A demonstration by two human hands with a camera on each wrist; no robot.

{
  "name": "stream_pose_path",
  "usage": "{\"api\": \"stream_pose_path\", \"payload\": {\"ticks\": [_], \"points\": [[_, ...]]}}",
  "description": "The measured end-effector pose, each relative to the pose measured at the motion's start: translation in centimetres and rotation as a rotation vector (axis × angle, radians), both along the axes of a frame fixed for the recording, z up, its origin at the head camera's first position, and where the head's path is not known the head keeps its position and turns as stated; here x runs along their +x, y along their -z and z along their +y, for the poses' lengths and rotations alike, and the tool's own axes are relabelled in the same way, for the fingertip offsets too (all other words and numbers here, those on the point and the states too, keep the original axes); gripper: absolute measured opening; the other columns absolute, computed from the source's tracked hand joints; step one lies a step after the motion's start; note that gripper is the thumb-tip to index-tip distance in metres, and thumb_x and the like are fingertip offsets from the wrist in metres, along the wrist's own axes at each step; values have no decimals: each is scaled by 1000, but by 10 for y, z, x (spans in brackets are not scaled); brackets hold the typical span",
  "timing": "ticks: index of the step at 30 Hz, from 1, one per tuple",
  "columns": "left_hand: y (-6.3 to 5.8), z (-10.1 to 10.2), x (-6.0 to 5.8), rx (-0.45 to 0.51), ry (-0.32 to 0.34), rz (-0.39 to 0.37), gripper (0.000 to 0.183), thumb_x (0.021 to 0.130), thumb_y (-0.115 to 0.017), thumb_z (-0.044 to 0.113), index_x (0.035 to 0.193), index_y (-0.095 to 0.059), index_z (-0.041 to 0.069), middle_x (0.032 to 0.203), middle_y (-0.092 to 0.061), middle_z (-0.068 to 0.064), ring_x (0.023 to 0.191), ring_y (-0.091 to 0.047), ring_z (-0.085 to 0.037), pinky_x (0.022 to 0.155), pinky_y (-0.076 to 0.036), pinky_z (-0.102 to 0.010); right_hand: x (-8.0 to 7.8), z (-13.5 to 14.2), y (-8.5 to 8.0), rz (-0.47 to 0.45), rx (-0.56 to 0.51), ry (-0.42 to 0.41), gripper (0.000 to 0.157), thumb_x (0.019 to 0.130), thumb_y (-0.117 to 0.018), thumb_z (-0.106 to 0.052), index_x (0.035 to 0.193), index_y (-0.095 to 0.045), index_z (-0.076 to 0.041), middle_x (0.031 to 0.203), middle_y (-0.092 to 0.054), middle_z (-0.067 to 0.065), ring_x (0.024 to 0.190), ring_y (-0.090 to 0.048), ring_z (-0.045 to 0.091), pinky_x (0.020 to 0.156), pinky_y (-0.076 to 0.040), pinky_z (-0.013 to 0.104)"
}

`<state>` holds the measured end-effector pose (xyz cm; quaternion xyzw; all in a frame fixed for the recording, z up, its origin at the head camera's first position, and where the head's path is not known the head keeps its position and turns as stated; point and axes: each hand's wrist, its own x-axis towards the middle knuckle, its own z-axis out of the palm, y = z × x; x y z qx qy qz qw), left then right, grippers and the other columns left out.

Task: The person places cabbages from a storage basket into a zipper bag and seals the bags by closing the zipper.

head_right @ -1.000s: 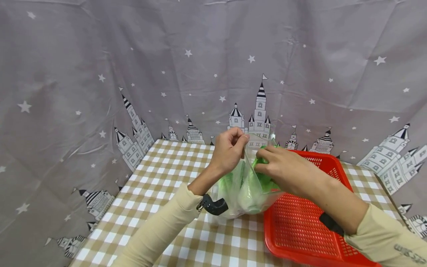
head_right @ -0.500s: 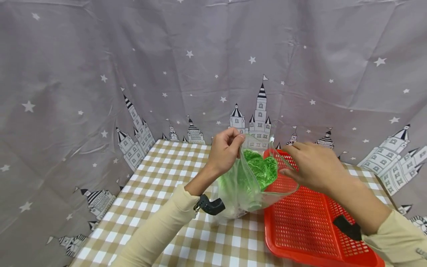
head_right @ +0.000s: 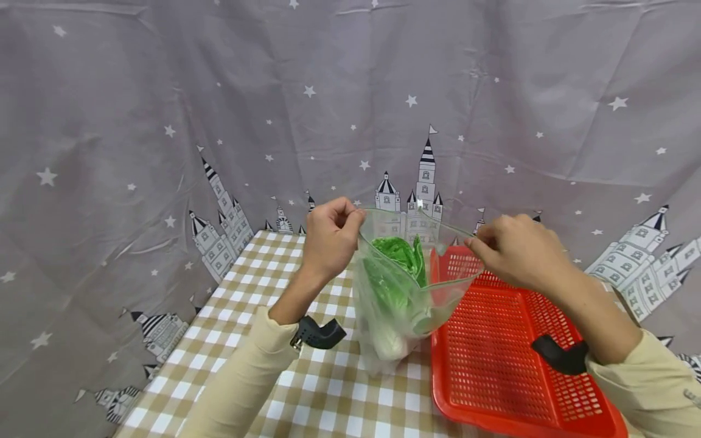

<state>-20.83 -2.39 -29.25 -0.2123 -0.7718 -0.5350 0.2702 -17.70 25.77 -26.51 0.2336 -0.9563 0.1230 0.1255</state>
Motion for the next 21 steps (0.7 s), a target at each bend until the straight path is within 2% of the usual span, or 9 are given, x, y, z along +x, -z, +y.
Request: {"api": "stream_pose_path", "payload": {"ticks": [2, 5, 8, 11, 13, 16, 18, 19, 21], "points": [[-5, -9, 7, -46, -56, 10, 24, 82, -54, 7, 59, -50, 12, 48, -45, 4, 44, -42, -13, 47, -35, -28, -4, -4, -8, 44, -34, 0, 27, 93, -67, -22, 66, -64, -18, 52, -42, -11, 47, -37, 9, 45, -29, 28], [-9, -18, 19, -134, -79, -53, 26, 81, -53, 9, 56, -50, 14, 47, -43, 5, 43, -41, -12, 45, -34, -29, -8, -12, -13, 45, -63, -18, 21, 93, -67, -23, 73, -70, -15, 55, -51, -10, 49, -43, 10, 48, -35, 30], [-8, -22, 28, -204, -76, -142, 26, 82, -53, 10, 56, -51, 15, 46, -43, 7, 44, -42, -12, 45, -35, -29, -6, -23, -8, 49, -142, -26, 14, 93, -67, -22, 90, -73, -10, 76, -65, -2, 62, -55, 16, 55, -42, 35], [-5, -24, 32, -204, -57, -203, 25, 83, -53, 11, 58, -55, 15, 47, -48, 8, 44, -48, -13, 46, -37, -30, 10, -41, 3, 173, -276, -41, 23, 89, -71, -21, 107, -70, -7, 100, -64, 11, 84, -57, 27, 69, -41, 41], [-2, -26, 32, -182, -32, -221, 25, 84, -54, 10, 60, -56, 14, 47, -52, 7, 44, -51, -14, 45, -38, -31, 28, -56, 12, 294, -324, -33, 33, 87, -73, -30, 111, -68, -8, 104, -58, 14, 88, -50, 30, 68, -38, 42], [1, -29, 33, -148, 7, -240, 24, 85, -53, 10, 62, -58, 13, 48, -56, 7, 43, -55, -13, 43, -38, -31, 52, -75, 26, 464, -306, -22, 48, 85, -68, -55, 101, -71, -10, 88, -50, 7, 78, -43, 24, 57, -34, 35], [2, -31, 33, -132, 35, -246, 25, 86, -53, 10, 62, -59, 12, 47, -56, 6, 41, -55, -13, 41, -38, -31, 64, -84, 34, 533, -269, -10, 57, 87, -57, -66, 92, -72, -11, 79, -43, 2, 68, -39, 19, 47, -31, 29], [2, -31, 33, -126, 46, -251, 25, 87, -53, 10, 62, -59, 12, 47, -56, 6, 41, -56, -12, 41, -38, -31, 67, -87, 38, 552, -262, -12, 62, 89, -50, -69, 88, -72, -11, 76, -40, 0, 65, -37, 16, 44, -29, 26], [1, -33, 34, -121, 67, -262, 25, 88, -53, 10, 63, -59, 12, 47, -57, 5, 41, -56, -13, 42, -38, -31, 71, -89, 42, 567, -264, -35, 59, 93, -48, -64, 82, -72, -12, 72, -38, -4, 59, -36, 11, 41, -29, 24]]}}
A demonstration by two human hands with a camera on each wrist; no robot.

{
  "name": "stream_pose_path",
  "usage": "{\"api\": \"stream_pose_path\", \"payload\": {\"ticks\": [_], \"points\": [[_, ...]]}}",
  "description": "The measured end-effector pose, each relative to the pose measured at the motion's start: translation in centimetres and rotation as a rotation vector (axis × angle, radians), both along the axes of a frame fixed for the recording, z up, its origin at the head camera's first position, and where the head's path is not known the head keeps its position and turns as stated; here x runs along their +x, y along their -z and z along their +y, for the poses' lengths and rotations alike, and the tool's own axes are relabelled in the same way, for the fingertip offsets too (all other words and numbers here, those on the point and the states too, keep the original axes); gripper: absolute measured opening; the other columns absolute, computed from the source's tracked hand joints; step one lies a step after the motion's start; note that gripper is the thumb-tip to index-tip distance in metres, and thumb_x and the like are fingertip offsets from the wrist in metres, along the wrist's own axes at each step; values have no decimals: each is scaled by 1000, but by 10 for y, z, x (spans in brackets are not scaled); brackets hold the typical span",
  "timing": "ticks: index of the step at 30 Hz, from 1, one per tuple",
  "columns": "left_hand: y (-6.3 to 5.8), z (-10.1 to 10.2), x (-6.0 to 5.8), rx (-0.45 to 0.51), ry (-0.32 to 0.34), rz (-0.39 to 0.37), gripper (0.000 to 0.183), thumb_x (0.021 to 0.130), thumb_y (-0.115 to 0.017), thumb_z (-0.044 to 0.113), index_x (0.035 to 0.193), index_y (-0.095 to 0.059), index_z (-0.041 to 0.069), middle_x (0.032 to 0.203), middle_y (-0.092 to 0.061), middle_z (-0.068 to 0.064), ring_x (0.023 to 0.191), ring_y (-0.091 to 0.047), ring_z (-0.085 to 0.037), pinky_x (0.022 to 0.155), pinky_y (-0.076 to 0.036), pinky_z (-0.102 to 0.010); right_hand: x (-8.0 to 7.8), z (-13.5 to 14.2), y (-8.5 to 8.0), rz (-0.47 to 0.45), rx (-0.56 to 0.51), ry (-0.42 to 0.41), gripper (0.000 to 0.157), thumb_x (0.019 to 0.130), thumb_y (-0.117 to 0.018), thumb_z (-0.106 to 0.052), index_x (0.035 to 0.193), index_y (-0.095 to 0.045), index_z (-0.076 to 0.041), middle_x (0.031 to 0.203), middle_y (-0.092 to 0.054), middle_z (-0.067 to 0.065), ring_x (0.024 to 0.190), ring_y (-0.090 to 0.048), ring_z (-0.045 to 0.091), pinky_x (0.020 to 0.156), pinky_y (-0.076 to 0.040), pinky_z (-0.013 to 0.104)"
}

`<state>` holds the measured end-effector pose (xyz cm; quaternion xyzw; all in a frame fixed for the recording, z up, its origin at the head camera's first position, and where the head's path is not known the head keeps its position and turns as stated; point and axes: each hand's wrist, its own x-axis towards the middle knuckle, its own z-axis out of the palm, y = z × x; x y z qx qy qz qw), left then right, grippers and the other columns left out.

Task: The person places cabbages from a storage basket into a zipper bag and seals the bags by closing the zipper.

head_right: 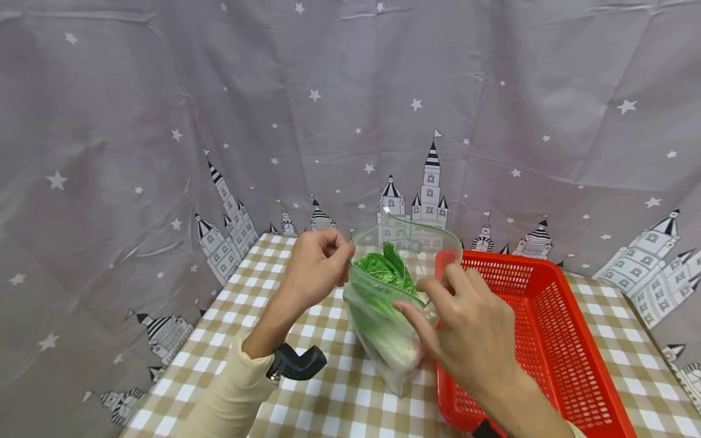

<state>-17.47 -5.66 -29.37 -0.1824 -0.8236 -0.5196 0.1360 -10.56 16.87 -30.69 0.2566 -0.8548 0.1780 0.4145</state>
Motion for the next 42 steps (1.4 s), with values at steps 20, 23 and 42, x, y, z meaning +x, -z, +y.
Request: {"api": "stream_pose_path", "payload": {"ticks": [20, 23, 42], "points": [[29, 4, -112, 111, 396, -213, 23, 101, -56, 18, 117, -65, 4, 112, -66, -7, 108, -59, -21, 94, -46, -36, 1, 14, 4, 15, -84, -382, 42, 102, -50, -38, 95, -75, -5, 89, -69, -1, 72, -66, 11, 67, -50, 13], [31, -1, -106, 161, 318, -120, 15, 99, -59, 14, 102, -65, 1, 98, -67, -11, 92, -61, -19, 83, -48, -32, -2, 27, 5, -12, -134, -360, 41, 100, -54, -39, 102, -73, -2, 91, -71, 1, 76, -66, 8, 73, -49, 12], [38, -22, -38, 201, -20, 390, 4, 91, -59, -9, 89, -63, -9, 72, -64, -20, 56, -59, -30, 53, -45, -29, -47, 33, -24, -237, -102, -160, 40, 74, -83, -4, 112, -71, -7, 103, -69, 6, 97, -63, 26, 82, -45, 38]]}}
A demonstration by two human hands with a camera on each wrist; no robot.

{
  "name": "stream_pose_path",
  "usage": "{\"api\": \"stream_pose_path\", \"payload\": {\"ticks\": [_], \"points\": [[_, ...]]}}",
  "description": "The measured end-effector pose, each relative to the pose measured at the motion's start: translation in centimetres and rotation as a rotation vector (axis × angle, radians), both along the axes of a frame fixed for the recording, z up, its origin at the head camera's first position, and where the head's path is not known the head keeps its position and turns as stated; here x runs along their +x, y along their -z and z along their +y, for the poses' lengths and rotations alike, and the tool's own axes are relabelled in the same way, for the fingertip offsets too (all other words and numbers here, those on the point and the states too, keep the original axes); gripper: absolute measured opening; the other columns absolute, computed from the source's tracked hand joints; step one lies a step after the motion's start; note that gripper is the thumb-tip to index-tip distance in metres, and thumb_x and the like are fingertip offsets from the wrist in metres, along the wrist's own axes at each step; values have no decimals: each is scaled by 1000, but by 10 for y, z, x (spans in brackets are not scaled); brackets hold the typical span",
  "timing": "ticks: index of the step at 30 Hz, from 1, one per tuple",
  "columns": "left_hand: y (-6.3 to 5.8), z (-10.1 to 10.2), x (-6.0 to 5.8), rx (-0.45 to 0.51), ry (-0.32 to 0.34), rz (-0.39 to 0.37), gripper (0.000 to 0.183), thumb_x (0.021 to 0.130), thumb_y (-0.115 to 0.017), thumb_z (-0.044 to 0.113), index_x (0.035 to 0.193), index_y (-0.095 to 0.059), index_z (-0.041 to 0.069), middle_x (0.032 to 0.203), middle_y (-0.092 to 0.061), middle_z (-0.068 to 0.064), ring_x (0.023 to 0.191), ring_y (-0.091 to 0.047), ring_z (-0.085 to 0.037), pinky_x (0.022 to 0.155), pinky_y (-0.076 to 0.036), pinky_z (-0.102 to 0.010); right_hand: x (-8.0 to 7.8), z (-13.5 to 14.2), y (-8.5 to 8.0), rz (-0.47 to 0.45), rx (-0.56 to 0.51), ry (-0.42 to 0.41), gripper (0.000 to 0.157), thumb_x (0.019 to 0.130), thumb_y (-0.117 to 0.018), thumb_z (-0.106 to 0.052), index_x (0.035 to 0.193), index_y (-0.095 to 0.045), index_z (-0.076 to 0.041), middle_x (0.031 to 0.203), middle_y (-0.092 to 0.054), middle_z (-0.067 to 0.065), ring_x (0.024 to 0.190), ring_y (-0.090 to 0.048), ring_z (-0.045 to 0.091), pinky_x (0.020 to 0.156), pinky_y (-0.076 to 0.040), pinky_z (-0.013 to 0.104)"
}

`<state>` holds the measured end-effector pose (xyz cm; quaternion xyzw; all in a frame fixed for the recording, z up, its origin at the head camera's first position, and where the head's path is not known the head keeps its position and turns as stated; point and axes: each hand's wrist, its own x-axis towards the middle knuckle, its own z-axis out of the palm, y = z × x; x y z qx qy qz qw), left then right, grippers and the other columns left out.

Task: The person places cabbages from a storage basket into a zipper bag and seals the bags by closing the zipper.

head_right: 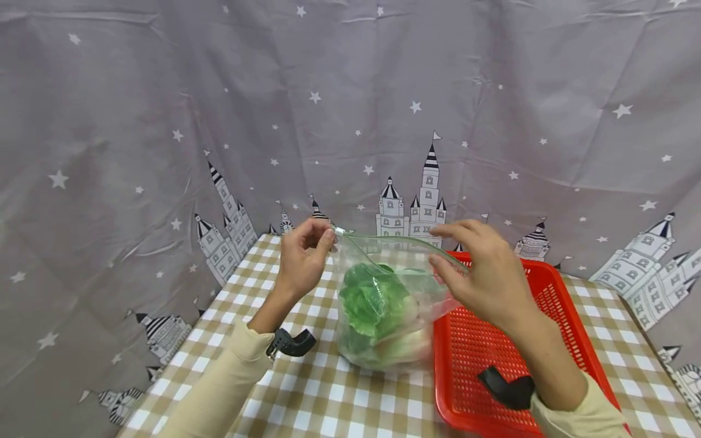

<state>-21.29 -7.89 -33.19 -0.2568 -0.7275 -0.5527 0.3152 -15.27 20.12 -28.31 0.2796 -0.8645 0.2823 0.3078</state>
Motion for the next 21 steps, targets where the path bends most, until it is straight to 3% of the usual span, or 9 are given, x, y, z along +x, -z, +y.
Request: {"api": "stream_pose_path", "payload": {"ticks": [3, 5, 9, 12, 15, 18, 21], "points": [[-6, 5, 12, 29, -3, 28, 4, 89, -58, -10, 88, -63, -10, 72, -64, -20, 55, -58, -31, 54, -46, -27, -7, -34, -8, -18, -21, -73, 32, 79, -80, -8, 110, -71, -5, 105, -69, 6, 95, -63, 25, 84, -47, 42], [-4, 7, 14, 58, -5, 24, 4, 89, -59, -10, 89, -63, -11, 72, -65, -21, 55, -59, -31, 55, -47, -27, -13, -55, -11, -70, -33, -92, 30, 81, -79, -11, 109, -71, -4, 105, -70, 8, 95, -64, 25, 84, -48, 44], [12, 8, 6, 117, 27, -7, 5, 92, -60, -5, 93, -64, -8, 75, -68, -17, 57, -63, -28, 57, -50, -26, -31, -87, -12, -277, -55, -74, 32, 83, -78, -16, 112, -71, -3, 108, -71, 10, 107, -63, 28, 92, -46, 46], [22, 8, 0, 154, 72, -24, 5, 94, -60, -2, 95, -64, -6, 77, -70, -14, 59, -65, -25, 56, -52, -31, -42, -102, -8, -403, -68, -62, 29, 85, -77, -20, 109, -73, -4, 106, -72, 8, 106, -64, 27, 90, -48, 45], [28, 7, -2, 183, 94, -30, 7, 94, -61, 2, 98, -64, -4, 80, -70, -13, 61, -65, -28, 56, -52, -31, -48, -111, -2, -416, -110, -91, 20, 86, -77, -19, 100, -76, -5, 96, -74, 6, 93, -69, 22, 81, -53, 41], [27, 7, -1, 188, 71, -56, 8, 94, -63, 4, 99, -65, -2, 85, -69, -12, 68, -65, -27, 60, -52, -33, -50, -115, 4, -388, -160, -128, 12, 86, -77, -16, 93, -78, -6, 89, -74, 3, 82, -70, 17, 73, -56, 36], [27, 6, 0, 194, 35, -63, 6, 93, -63, 2, 96, -66, -3, 88, -67, -14, 75, -62, -17, 63, -50, -31, -49, -118, 7, -373, -193, -132, 10, 86, -77, -17, 90, -78, -7, 88, -74, 2, 79, -70, 14, 70, -56, 32]]}}
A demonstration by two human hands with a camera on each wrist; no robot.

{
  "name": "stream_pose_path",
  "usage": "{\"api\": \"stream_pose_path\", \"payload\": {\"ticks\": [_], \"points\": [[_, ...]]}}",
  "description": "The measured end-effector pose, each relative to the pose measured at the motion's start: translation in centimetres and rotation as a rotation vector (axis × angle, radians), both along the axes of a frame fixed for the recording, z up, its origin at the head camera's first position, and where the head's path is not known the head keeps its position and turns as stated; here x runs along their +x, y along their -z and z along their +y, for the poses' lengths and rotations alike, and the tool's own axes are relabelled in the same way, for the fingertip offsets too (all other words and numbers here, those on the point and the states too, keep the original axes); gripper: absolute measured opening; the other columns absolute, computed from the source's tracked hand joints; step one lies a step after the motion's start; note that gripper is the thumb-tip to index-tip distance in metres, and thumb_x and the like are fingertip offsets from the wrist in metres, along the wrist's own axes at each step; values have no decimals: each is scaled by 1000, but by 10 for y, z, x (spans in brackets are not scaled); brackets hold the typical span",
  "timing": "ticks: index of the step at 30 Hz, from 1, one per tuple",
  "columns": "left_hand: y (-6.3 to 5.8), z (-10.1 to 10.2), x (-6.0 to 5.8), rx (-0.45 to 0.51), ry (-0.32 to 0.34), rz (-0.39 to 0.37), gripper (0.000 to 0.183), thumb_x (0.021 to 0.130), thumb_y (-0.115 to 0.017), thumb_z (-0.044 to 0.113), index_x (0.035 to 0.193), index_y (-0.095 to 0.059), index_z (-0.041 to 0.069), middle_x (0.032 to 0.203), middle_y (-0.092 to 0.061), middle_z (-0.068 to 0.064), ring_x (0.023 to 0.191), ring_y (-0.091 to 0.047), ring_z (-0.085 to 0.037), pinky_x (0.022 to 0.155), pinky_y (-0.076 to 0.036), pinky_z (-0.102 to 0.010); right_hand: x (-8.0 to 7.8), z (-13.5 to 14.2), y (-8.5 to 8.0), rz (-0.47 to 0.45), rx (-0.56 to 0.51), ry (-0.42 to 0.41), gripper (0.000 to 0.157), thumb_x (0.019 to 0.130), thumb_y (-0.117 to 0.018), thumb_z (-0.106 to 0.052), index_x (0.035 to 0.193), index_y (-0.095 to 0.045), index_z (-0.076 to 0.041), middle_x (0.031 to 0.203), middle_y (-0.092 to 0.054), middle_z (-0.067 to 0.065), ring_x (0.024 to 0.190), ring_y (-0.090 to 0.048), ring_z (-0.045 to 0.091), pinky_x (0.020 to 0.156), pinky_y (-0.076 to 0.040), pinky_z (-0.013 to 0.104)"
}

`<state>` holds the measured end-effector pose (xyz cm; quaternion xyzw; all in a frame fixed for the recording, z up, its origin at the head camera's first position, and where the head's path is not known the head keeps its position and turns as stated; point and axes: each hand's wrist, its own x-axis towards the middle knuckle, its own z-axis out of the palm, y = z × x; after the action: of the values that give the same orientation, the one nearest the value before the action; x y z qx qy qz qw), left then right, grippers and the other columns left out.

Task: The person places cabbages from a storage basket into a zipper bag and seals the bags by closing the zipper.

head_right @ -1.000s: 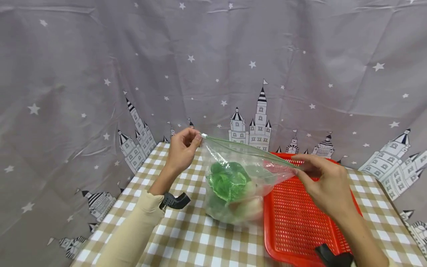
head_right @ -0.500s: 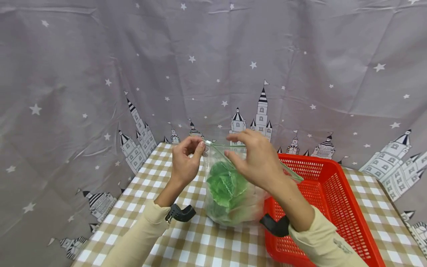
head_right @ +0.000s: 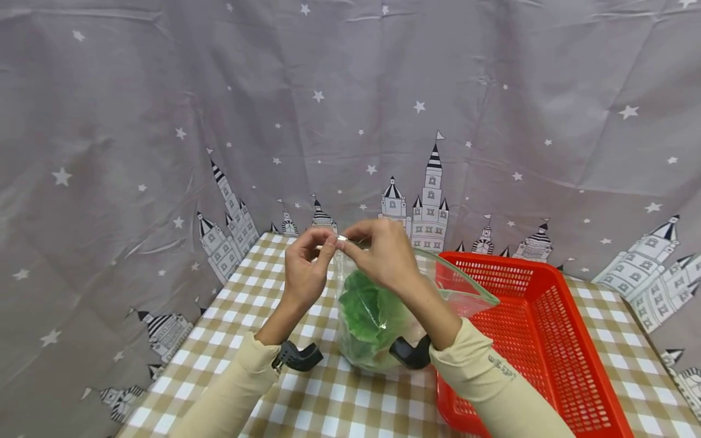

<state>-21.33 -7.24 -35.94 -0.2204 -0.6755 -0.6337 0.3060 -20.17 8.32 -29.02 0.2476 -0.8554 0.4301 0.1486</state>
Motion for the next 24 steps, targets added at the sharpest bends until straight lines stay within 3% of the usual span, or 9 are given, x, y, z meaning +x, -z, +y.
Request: {"api": "stream_pose_path", "payload": {"ticks": [6, 11, 17, 24], "points": [[-5, 5, 8, 91, -2, -14, 6, 92, -60, -7, 93, -63, -12, 85, -63, -20, 73, -60, -9, 62, -47, -24, 0, -5, 11, 6, -123, -21, 9, 86, -77, -14, 89, -76, -5, 85, -74, 4, 79, -70, 15, 71, -56, 33], [2, 9, 4, 183, 18, -34, 8, 94, -61, -2, 93, -61, -10, 82, -62, -10, 68, -57, -10, 59, -44, -21, -1, -5, 19, 14, -193, -22, 11, 86, -77, -14, 90, -76, -3, 86, -74, 5, 80, -71, 17, 73, -56, 32], [6, 10, -1, 230, -14, -45, 14, 95, -62, 3, 92, -60, -10, 75, -58, -7, 65, -54, -11, 58, -42, -21, 0, 6, 23, -52, -203, -3, 8, 85, -78, -14, 90, -77, -7, 87, -73, 0, 75, -69, 14, 66, -55, 29], [7, 0, -8, 303, -44, -64, 16, 96, -59, 0, 93, -57, -16, 77, -57, -7, 67, -56, -12, 64, -45, -22, 6, 38, 26, -59, -152, 26, 8, 84, -78, -12, 90, -78, -7, 88, -74, 2, 71, -67, 15, 61, -54, 27]]}}
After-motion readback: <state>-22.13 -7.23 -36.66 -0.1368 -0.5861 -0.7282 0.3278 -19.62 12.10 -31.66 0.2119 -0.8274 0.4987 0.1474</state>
